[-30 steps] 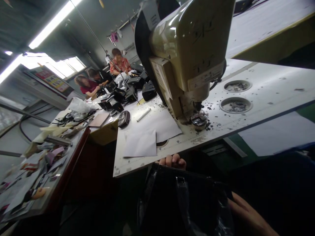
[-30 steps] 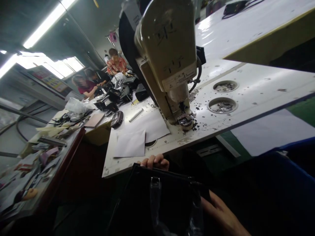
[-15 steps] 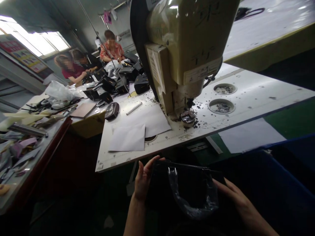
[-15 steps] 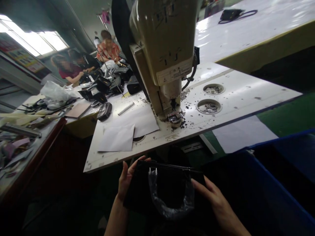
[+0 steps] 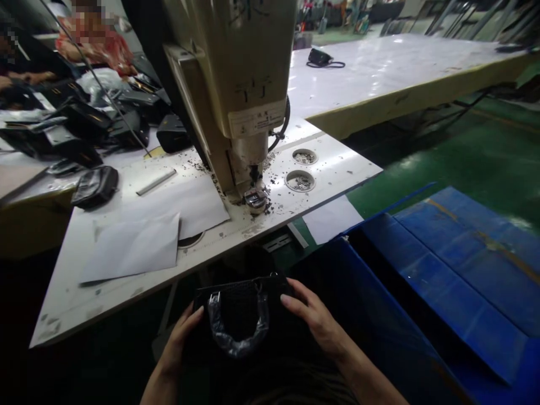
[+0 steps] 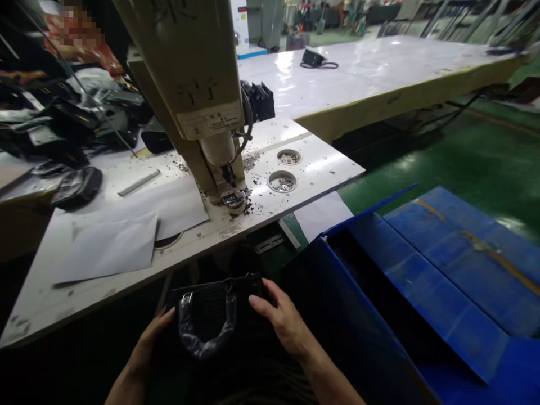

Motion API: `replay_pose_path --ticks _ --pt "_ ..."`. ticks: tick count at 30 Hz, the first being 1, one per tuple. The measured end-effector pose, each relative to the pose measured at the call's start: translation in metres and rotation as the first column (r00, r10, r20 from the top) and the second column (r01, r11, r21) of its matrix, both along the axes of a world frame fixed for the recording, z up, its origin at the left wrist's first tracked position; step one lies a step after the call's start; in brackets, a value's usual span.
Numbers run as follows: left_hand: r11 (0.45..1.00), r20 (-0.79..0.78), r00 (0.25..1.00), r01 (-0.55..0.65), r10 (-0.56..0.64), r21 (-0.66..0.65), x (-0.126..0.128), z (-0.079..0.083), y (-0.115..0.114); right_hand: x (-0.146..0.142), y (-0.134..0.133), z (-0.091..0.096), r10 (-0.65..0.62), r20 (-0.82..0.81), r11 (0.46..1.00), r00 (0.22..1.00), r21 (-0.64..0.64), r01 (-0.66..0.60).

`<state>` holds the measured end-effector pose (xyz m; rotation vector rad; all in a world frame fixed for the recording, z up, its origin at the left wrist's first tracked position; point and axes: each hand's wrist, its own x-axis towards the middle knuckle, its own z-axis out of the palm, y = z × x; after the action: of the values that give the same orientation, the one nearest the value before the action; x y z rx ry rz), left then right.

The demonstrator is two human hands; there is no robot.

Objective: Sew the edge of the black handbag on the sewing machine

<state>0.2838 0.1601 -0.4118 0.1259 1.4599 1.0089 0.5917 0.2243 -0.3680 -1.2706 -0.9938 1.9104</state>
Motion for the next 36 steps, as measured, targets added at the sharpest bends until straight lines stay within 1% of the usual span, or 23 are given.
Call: replay_pose_path --ticks 4,8,11,13,16,22,26,30,36 --pt "1.0 0.023 1.0 -0.005 0.004 0.01 -0.001 0.0 -0.002 -0.001 0.0 -0.003 -0.007 0.017 1.0 1.0 -0.02 0.008" --pt "0.999 0.016 0.999 -0.048 0.048 -0.006 0.001 0.006 -0.001 -0.002 -0.001 -0.006 -0.031 0.052 0.998 0.998 -0.044 0.034" --pt "0.998 -0.002 0.999 -0.046 0.046 -0.045 0.003 0.01 0.0 -0.002 -0.003 -0.007 -0.03 0.024 0.998 0.999 -0.056 0.031" --pt "0.998 -0.004 0.999 -0.032 0.032 -0.062 0.004 0.01 -0.002 -0.002 -0.003 -0.007 -0.025 0.0 0.998 1.0 -0.054 0.025" --pt "0.998 0.019 0.999 -0.044 0.045 -0.047 0.004 0.004 -0.005 -0.001 -0.004 -0.007 -0.008 -0.023 1.0 1.0 -0.028 0.008" --pt "0.998 0.086 0.995 -0.057 0.058 -0.014 -0.002 -0.021 -0.012 -0.002 -0.01 -0.019 0.047 -0.055 0.997 0.997 0.058 -0.044" --pt "0.995 0.091 0.991 -0.096 0.094 0.01 -0.006 -0.028 -0.015 -0.002 -0.014 -0.025 0.056 -0.048 0.996 0.997 0.079 -0.052" --pt "0.991 0.093 0.987 -0.133 0.129 0.034 -0.006 -0.025 -0.017 -0.002 -0.015 -0.027 0.071 -0.044 0.995 0.997 0.071 -0.068" --pt "0.989 0.078 0.989 -0.134 0.128 0.07 -0.003 -0.012 -0.016 -0.002 -0.015 -0.031 0.065 -0.053 0.997 0.996 0.05 -0.062"
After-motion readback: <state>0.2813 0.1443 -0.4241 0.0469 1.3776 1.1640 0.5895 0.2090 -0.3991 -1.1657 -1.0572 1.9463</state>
